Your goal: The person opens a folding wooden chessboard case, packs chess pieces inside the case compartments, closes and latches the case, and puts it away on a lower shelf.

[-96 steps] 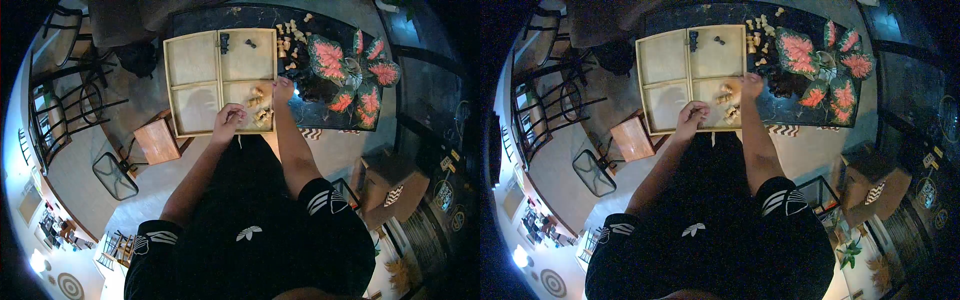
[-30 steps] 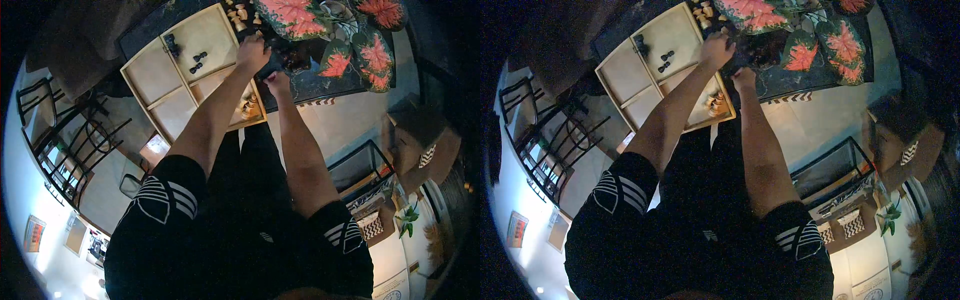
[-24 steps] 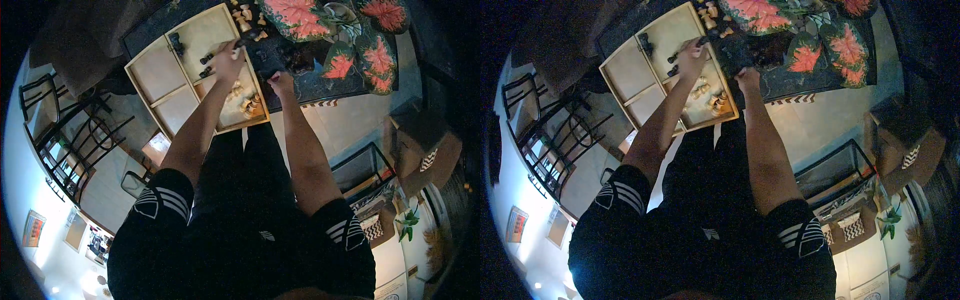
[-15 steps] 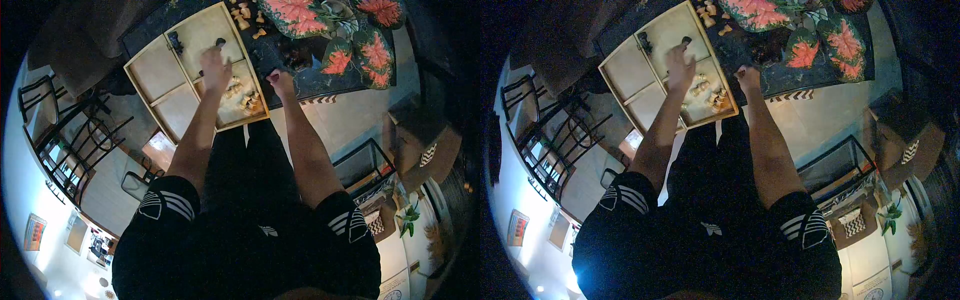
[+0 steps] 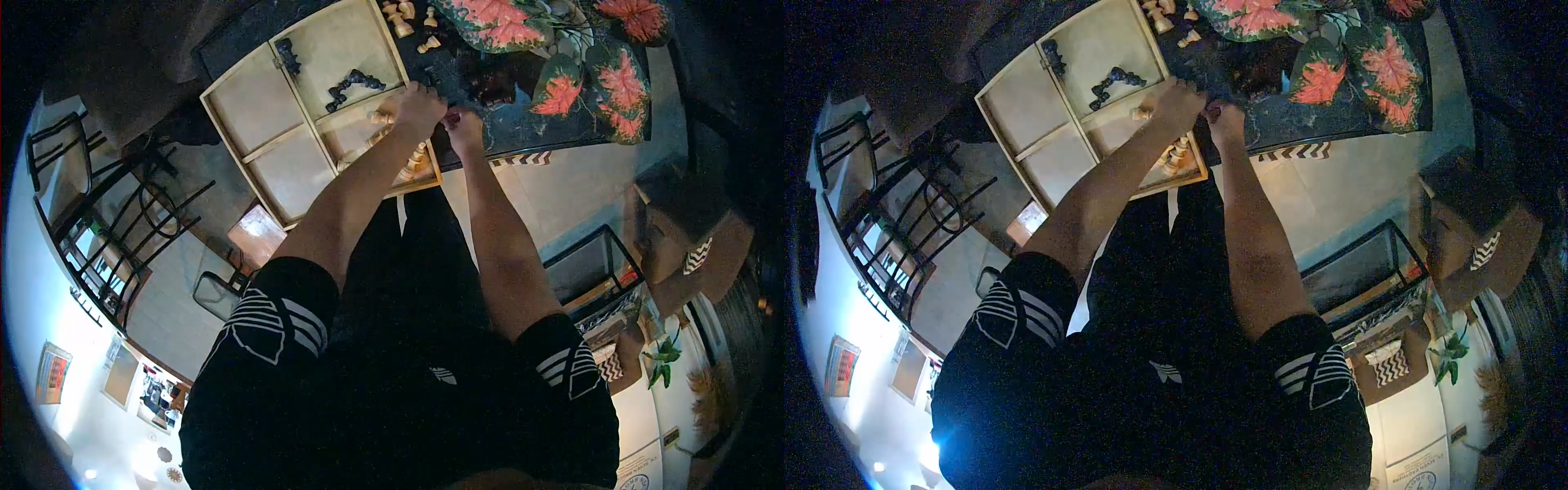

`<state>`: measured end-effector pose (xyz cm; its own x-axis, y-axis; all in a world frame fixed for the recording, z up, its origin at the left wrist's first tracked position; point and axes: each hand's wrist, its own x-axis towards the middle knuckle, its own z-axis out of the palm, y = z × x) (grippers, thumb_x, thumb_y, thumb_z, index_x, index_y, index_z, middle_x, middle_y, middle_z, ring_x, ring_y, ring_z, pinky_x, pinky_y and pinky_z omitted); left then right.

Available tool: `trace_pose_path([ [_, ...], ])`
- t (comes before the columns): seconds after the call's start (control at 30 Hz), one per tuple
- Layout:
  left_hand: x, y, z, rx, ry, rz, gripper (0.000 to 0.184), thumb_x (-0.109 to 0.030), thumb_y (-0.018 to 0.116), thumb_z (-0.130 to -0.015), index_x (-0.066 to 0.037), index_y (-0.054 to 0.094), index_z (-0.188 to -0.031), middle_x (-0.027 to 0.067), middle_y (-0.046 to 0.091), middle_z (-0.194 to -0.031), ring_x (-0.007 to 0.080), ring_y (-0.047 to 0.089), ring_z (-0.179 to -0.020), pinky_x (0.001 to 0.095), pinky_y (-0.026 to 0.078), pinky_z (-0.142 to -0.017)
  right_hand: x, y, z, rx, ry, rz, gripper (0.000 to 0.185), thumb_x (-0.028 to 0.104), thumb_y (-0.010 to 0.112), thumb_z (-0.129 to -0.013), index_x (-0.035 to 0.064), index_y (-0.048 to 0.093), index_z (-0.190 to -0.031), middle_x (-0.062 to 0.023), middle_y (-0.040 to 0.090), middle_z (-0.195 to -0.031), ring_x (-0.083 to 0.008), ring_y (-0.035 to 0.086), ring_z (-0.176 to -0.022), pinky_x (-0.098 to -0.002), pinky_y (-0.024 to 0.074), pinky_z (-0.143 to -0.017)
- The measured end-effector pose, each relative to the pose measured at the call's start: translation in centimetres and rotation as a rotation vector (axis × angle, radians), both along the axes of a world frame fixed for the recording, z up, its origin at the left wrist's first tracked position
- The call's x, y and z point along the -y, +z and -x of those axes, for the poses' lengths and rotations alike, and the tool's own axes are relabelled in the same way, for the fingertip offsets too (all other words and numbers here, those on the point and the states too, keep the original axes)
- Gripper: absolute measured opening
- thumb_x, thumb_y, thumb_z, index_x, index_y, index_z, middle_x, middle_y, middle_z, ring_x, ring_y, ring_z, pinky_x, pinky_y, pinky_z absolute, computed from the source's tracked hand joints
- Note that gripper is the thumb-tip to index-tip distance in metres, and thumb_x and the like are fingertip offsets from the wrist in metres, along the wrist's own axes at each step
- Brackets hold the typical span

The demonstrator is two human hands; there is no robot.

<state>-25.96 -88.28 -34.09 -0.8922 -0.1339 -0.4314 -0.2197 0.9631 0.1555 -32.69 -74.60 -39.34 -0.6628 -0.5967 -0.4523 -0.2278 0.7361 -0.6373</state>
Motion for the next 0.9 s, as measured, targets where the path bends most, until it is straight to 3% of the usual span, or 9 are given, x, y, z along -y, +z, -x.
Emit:
trace_pose_path([
  [0.23, 3.1, 2.7, -2.8, -0.43, 0.262, -0.158, 0.029, -0.026, 0.076, -0.082, -0.008, 0.066, -0.103, 0.0159, 0.066, -0.1, 0.034, 0.064, -0.104, 0.0471, 0.048, -0.094, 0.1, -0.7, 0.0, -0.007, 0.014, 0.001, 0.016, 0.014, 0.081, -0.084, 0.0024, 0.072, -0.091, -0.0127, 0.073, -0.081, -0.0233, 0.071, -0.074, -0.0356, 0.0558, -0.069],
  [0.3, 4.8, 2.6, -3.8, -0.648, 0.664, -0.291, 0.038, -0.025, 0.081, -0.078, -0.005, 0.063, -0.105, 0.0185, 0.064, -0.102, 0.0368, 0.062, -0.099, 0.0486, 0.049, -0.094, 0.1, -0.2, -0.2, 0.0, -0.011, 0.007, 0.016, 0.014, 0.081, -0.085, 0.002, 0.071, -0.09, -0.0126, 0.073, -0.081, -0.0229, 0.071, -0.074, -0.0358, 0.0556, -0.069],
  [0.43, 8.5, 2.3, -6.0, -0.733, 1.035, -0.295, 0.041, -0.025, 0.084, -0.078, -0.003, 0.062, -0.105, 0.0167, 0.064, -0.102, 0.036, 0.062, -0.102, 0.0476, 0.051, -0.091, -0.1, -0.2, -0.7, -0.044, 0.016, 0.0, 0.017, 0.015, 0.08, -0.085, 0.002, 0.07, -0.089, -0.0124, 0.073, -0.081, -0.0222, 0.07, -0.073, -0.0357, 0.0554, -0.068],
  [0.5, 10.0, 2.0, -6.8, -0.745, 1.198, -0.375, 0.06, -0.026, 0.085, -0.079, -0.001, 0.055, -0.124, 0.0216, 0.062, -0.115, 0.0382, 0.058, -0.114, 0.0471, 0.048, -0.098, 0.0, 0.8, -0.7, -0.082, -0.005, 0.058, 0.015, 0.015, 0.079, -0.087, 0.0025, 0.07, -0.089, -0.0125, 0.072, -0.08, -0.0203, 0.07, -0.073, -0.0351, 0.0553, -0.067],
  [0.6, 12.0, 0.2, -7.2, -0.946, 1.122, -0.38, 0.086, -0.027, 0.084, -0.082, 0.004, 0.034, -0.145, 0.029, 0.051, -0.134, 0.0413, 0.049, -0.128, 0.0463, 0.04, -0.109, -0.7, -0.1, -0.8, -0.063, -0.018, 0.118, 0.019, 0.015, 0.079, -0.087, 0.0018, 0.069, -0.096, -0.0122, 0.072, -0.08, -0.0181, 0.07, -0.074, -0.0329, 0.056, -0.067],
  [0.63, 12.4, 0.0, -7.6, -0.875, 1.102, -0.433, 0.103, -0.028, 0.082, -0.084, 0.007, 0.014, -0.152, 0.0343, 0.033, -0.148, 0.0448, 0.037, -0.139, 0.047, 0.029, -0.118, -1.2, -0.1, -1.1, -0.061, -0.02, 0.113, 0.019, 0.015, 0.079, -0.087, 0.0018, 0.069, -0.096, -0.0122, 0.072, -0.08, -0.0181, 0.07, -0.074, -0.0329, 0.056, -0.067],
  [0.8, 11.6, 2.5, -9.0, -0.784, 1.08, -0.423, 0.098, -0.029, 0.079, -0.088, 0.007, 0.015, -0.152, 0.0309, 0.026, -0.153, 0.0419, 0.028, -0.145, 0.0453, 0.024, -0.121, 1.2, 2.5, -0.7, -0.07, -0.253, 0.294, 0.036, 0.016, 0.079, -0.088, -0.0008, 0.063, -0.115, -0.0135, 0.073, -0.091, -0.0187, 0.071, -0.076, -0.0306, 0.0575, -0.067],
  [0.83, 11.1, 2.7, -9.3, -0.766, 1.085, -0.408, 0.096, -0.029, 0.078, -0.089, 0.007, 0.016, -0.152, 0.0303, 0.027, -0.153, 0.0419, 0.029, -0.145, 0.0453, 0.025, -0.121, 2.3, 2.8, -0.2, -0.065, -0.241, 0.314, 0.04, 0.015, 0.077, -0.086, 0.0004, 0.06, -0.12, -0.0168, 0.065, -0.099, -0.0305, 0.068, -0.082, -0.0372, 0.0576, -0.07],
  [0.9, 10.1, 2.5, -9.9, -0.746, 1.072, -0.351, 0.087, -0.028, 0.075, -0.092, 0.008, 0.022, -0.149, 0.03, 0.031, -0.151, 0.0419, 0.033, -0.143, 0.0453, 0.027, -0.12, 4.3, 3.3, 0.7, -0.131, -0.208, 0.309, 0.043, 0.014, 0.077, -0.086, -0.0003, 0.059, -0.122, -0.0178, 0.064, -0.103, -0.0311, 0.066, -0.092, -0.0383, 0.0575, -0.075],
])
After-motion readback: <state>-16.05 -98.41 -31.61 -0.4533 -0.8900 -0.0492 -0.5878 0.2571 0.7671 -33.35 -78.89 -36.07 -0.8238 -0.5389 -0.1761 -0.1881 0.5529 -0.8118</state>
